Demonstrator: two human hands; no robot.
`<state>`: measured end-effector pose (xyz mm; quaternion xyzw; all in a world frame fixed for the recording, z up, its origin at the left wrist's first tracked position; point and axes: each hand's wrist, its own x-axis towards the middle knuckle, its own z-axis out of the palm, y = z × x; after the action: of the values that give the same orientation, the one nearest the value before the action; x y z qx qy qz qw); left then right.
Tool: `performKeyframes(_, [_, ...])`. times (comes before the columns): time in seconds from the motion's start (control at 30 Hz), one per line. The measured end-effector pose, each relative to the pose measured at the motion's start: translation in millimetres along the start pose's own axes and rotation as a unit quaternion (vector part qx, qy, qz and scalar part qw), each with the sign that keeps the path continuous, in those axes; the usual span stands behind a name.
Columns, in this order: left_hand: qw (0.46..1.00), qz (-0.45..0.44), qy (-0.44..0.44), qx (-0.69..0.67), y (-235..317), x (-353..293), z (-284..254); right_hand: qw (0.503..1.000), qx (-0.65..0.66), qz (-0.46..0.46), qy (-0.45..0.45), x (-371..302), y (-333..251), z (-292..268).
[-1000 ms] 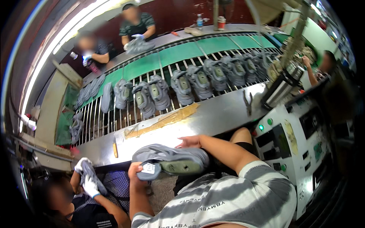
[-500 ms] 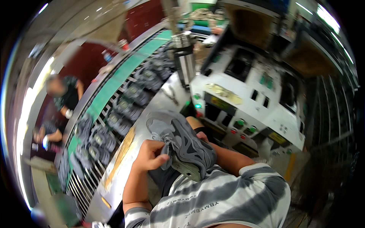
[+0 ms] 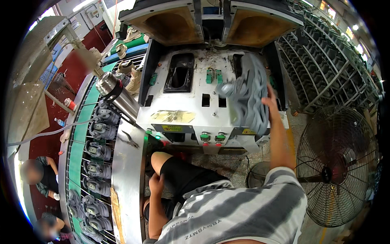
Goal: The person operates a sole-pressing machine and organizes grey sneakers on a cooling rack by manually placing them and picking them up.
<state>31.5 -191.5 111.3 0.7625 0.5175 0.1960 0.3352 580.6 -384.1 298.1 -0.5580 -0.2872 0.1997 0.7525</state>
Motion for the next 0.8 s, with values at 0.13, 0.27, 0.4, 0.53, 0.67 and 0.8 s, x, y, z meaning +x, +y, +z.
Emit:
performKeyframes(0.13, [0.990,-0.124,0.066,-0.017,-161.1,-70.0,22.5,0.929,-0.351,-0.079,0.086,116.0,-25.3,-37.7])
performKeyframes(0.27, [0.973,-0.180,0.074,-0.122,-161.1,-72.6,27.5,0.818,-0.555,0.053,0.141,185.9,-57.1,-1.1])
performKeyframes(0.4, [0.986,-0.152,0.069,-0.006,-141.5,-72.6,28.9,0.750,-0.636,0.156,0.092,241.7,-23.0,19.6])
performKeyframes(0.53, [0.982,-0.176,0.064,0.006,-124.4,-74.9,24.6,0.705,-0.672,0.209,0.087,249.6,26.4,8.8])
performKeyframes(0.67, [0.952,-0.233,0.101,-0.173,-136.3,-70.1,26.3,0.713,-0.664,0.202,0.095,220.2,22.8,19.1])
performKeyframes(0.8, [0.973,-0.119,0.117,-0.159,-89.9,-21.9,56.1,0.683,-0.721,0.006,0.117,166.1,39.6,-4.7])
